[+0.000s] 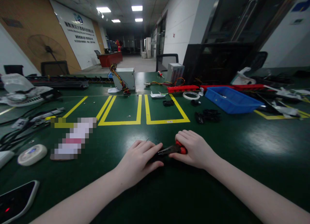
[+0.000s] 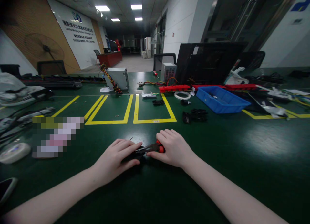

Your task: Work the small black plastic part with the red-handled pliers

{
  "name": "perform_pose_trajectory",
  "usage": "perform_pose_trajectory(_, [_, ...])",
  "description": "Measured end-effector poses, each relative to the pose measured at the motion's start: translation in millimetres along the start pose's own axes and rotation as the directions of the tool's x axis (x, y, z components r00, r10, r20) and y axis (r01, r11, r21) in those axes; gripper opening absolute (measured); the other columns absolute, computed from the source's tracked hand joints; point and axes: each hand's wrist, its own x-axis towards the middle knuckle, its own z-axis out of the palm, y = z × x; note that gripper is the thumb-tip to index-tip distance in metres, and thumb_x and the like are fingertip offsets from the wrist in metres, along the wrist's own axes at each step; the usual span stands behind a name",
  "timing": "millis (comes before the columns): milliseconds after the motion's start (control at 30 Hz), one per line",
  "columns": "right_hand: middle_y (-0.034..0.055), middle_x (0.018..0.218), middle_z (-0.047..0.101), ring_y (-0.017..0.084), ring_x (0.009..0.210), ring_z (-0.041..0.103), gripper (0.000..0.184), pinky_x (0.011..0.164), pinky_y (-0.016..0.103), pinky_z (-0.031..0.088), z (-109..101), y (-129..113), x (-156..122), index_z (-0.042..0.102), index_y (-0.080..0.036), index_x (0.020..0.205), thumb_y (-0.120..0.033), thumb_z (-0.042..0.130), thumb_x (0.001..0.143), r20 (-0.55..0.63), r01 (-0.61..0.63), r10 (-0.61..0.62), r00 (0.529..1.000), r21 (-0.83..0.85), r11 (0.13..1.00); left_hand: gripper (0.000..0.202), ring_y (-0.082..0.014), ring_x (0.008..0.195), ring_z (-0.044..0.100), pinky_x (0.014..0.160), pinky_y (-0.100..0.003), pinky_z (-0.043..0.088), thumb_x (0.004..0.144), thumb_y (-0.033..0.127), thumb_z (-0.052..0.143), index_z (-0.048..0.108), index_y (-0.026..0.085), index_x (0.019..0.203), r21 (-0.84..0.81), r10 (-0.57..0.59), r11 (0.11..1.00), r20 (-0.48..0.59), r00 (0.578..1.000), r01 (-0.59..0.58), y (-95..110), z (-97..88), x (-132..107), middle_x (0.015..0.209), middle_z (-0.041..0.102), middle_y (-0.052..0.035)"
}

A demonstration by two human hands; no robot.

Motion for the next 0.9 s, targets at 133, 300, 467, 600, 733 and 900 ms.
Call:
perform_pose_trajectory(133, [0.005, 0.074, 0.057, 0.018, 0.065, 0.049, 0.043, 0.06, 0.031, 0.035, -1.2, -1.7, 0.0, 0.05, -0.02, 0.074, -0.062, 0.055, 0.085, 0.008, -0.009, 0.009, 1.0, 0.013, 1.0, 0.044, -0.0227, 0.099, 0.063, 0.087, -0.041, 0.051, 0.097, 0.033, 0.057, 0.046, 0.019, 0.137, -0.004, 0.004, 1.0, 0.013, 1.0, -0.004, -0.1, -0.4, 0.0, 0.112, 0.066, -0.008])
perform_pose_trajectory(300, [0.0056, 0.075, 0.059, 0.018, 0.066, 0.05, 0.042, 0.061, 0.031, 0.036, -2.3, -3.1, -0.1, 0.051, -0.02, 0.075, -0.061, 0.056, 0.085, 0.015, -0.006, 0.006, 1.0, 0.018, 1.0, 0.045, -0.0228, 0.096, 0.063, 0.085, -0.041, 0.052, 0.096, 0.034, 0.058, 0.046, 0.017, 0.137, 0.0, 0.012, 1.0, 0.021, 1.0, -0.012, -0.4, -0.9, 0.4, 0.112, 0.066, -0.0083])
perform_pose_trajectory(467, [0.0051, 0.074, 0.058, 0.018, 0.065, 0.05, 0.043, 0.06, 0.031, 0.035, -2.2, -3.3, 0.5, 0.05, -0.02, 0.074, -0.062, 0.054, 0.086, -0.005, -0.004, 0.004, 1.0, -0.004, 1.0, 0.045, -0.0215, 0.096, 0.064, 0.083, -0.039, 0.052, 0.094, 0.033, 0.062, 0.048, 0.02, 0.135, -0.018, -0.014, 1.0, -0.012, 1.0, 0.013, -1.4, 0.1, 0.4, 0.112, 0.067, -0.0069])
perform_pose_trajectory(600, [0.0048, 0.073, 0.058, 0.017, 0.065, 0.049, 0.043, 0.06, 0.031, 0.034, -2.1, -3.8, 0.9, 0.05, -0.02, 0.074, -0.062, 0.054, 0.086, -0.008, -0.015, 0.015, 1.0, -0.002, 1.0, 0.047, -0.0227, 0.1, 0.064, 0.088, -0.042, 0.05, 0.09, 0.032, 0.067, 0.05, 0.021, 0.133, -0.001, -0.023, 1.0, -0.049, 0.999, 0.023, -3.6, 2.3, -1.2, 0.114, 0.068, -0.0067])
perform_pose_trajectory(733, [0.0049, 0.074, 0.058, 0.018, 0.065, 0.049, 0.042, 0.06, 0.031, 0.035, -2.4, -4.4, 0.8, 0.051, -0.02, 0.074, -0.06, 0.056, 0.085, 0.006, -0.026, 0.026, 1.0, -0.001, 1.0, 0.046, -0.0226, 0.097, 0.065, 0.087, -0.044, 0.048, 0.089, 0.034, 0.068, 0.053, 0.02, 0.131, 0.017, -0.02, 1.0, -0.079, 0.997, 0.021, -4.9, 4.1, -2.0, 0.11, 0.07, -0.0063])
perform_pose_trajectory(900, [0.0045, 0.073, 0.058, 0.018, 0.065, 0.05, 0.042, 0.06, 0.031, 0.035, -2.5, -4.1, 1.0, 0.05, -0.02, 0.074, -0.06, 0.058, 0.084, 0.011, -0.023, 0.023, 1.0, -0.002, 1.0, 0.043, -0.0224, 0.094, 0.067, 0.083, -0.041, 0.05, 0.092, 0.037, 0.065, 0.056, 0.017, 0.129, 0.036, 0.016, 0.999, -0.064, 0.998, -0.014, -5.7, 4.5, 0.0, 0.107, 0.071, -0.0074])
